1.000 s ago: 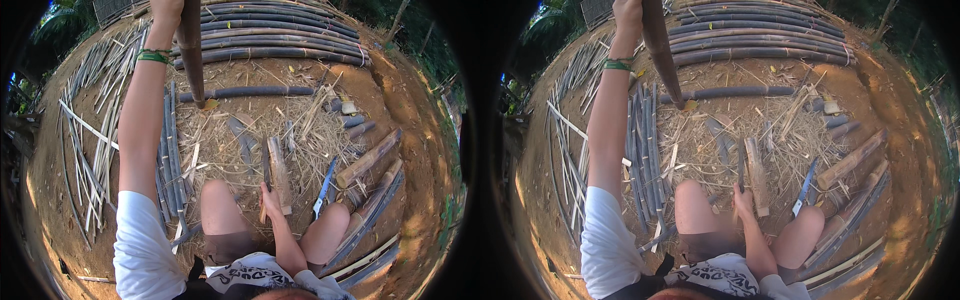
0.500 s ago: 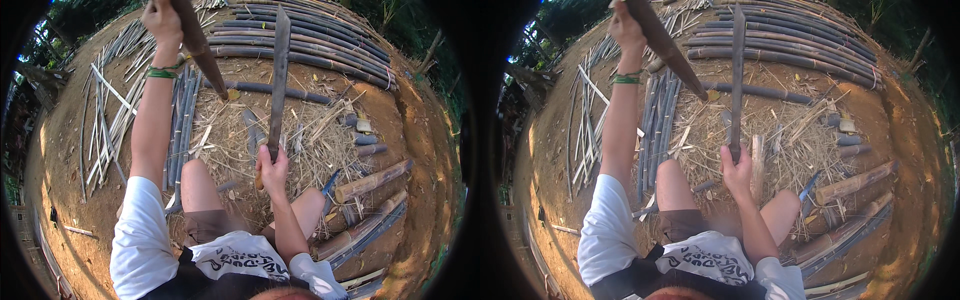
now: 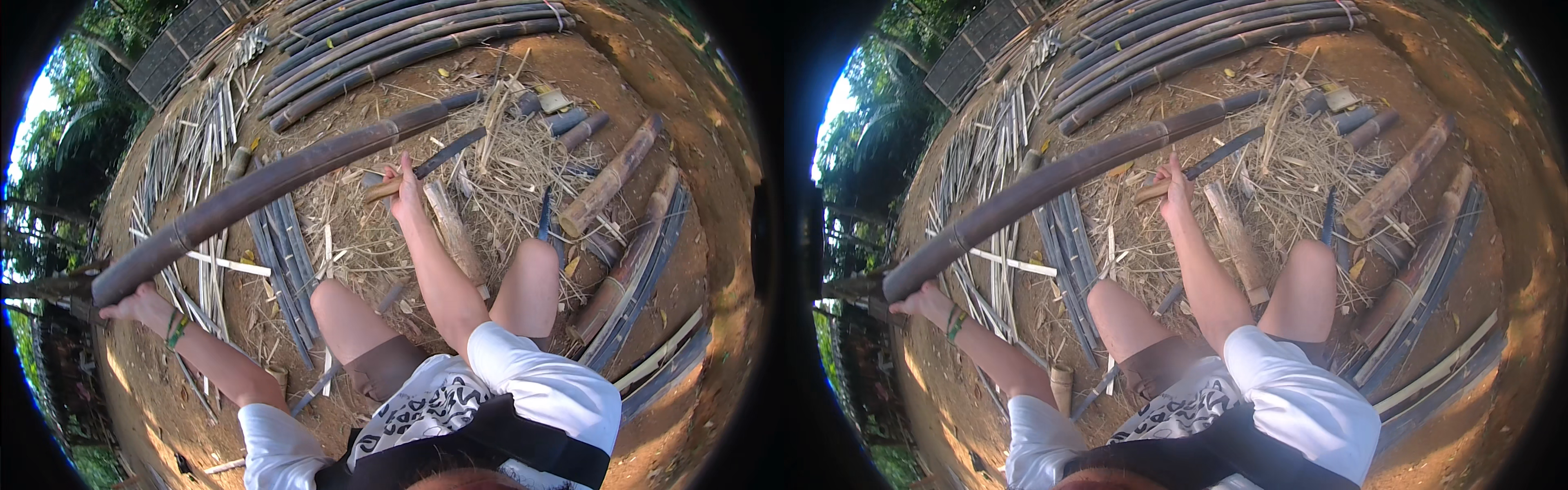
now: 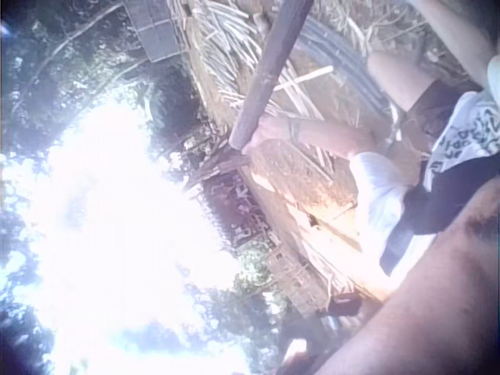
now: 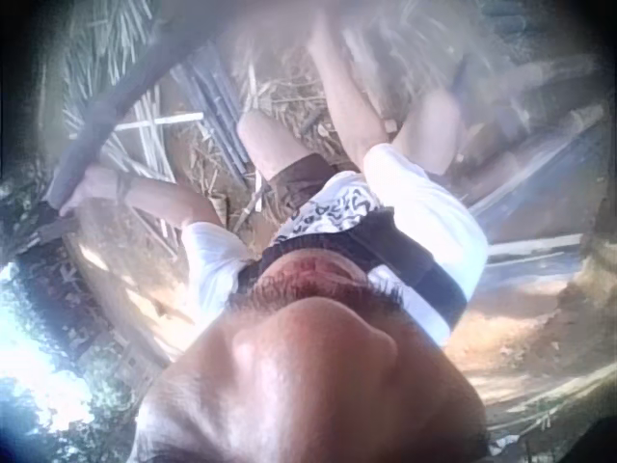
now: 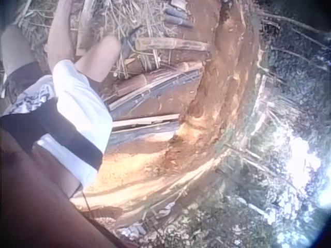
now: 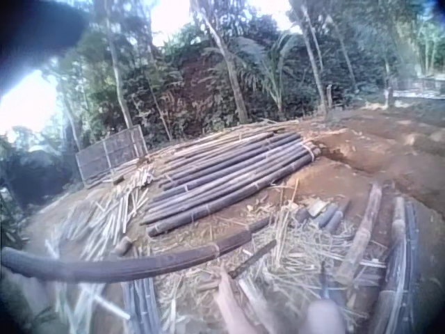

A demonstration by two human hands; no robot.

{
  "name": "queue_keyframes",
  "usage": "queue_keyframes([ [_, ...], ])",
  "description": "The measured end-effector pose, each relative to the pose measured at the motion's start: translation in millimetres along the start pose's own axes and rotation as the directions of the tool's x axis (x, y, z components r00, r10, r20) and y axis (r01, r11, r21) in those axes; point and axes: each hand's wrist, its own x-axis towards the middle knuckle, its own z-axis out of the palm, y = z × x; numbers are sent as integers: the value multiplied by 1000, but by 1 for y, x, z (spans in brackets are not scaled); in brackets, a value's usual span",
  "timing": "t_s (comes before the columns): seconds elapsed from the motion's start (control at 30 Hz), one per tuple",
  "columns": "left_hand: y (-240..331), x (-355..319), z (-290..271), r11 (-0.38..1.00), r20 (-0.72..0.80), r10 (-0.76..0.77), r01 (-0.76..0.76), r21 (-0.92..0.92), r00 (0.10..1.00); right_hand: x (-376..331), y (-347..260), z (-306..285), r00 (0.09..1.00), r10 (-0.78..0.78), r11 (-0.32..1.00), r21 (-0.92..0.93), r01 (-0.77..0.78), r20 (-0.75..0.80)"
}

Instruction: The person saws through a bamboo pole, strikes a hollow bamboo section with a wooden tool, and uses a large knife to split and trim sections of bamboo.

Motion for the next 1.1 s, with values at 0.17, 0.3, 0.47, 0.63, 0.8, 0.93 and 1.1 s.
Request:
queue_keyframes([
  [0.17, -71, -90, -73, 974, -302, -166, 204, 99, 939, 34, -42, -10, 992, -119, 991, 61, 116, 43],
  [0.3, -150, -140, -127, 910, -388, -384, 415, -2, 838, 8, -98, 20, 959, -229, 972, -20, 235, 168],
  [0.47, -213, -210, -32, 500, -485, -522, 713, 493, 701, -18, -144, 93, 739, -519, 811, -25, 584, 430],
  [0.63, -205, -242, 196, 878, 668, -414, 79, 471, 618, -57, -130, 135, 651, -475, 704, -187, 685, 592],
  [0.8, -166, -305, 319, 988, 953, -144, -14, 154, 266, -84, -108, 137, 630, -274, 654, -340, 676, 726],
  [0.93, -134, -323, 328, 955, 861, -120, -180, 237, 494, -112, -95, 137, 622, -271, 715, -278, 641, 735],
  [1.1, -114, -277, 310, 935, 734, 67, -300, 190, 676, -163, -122, 126, 629, -173, 614, -416, 670, 758],
])
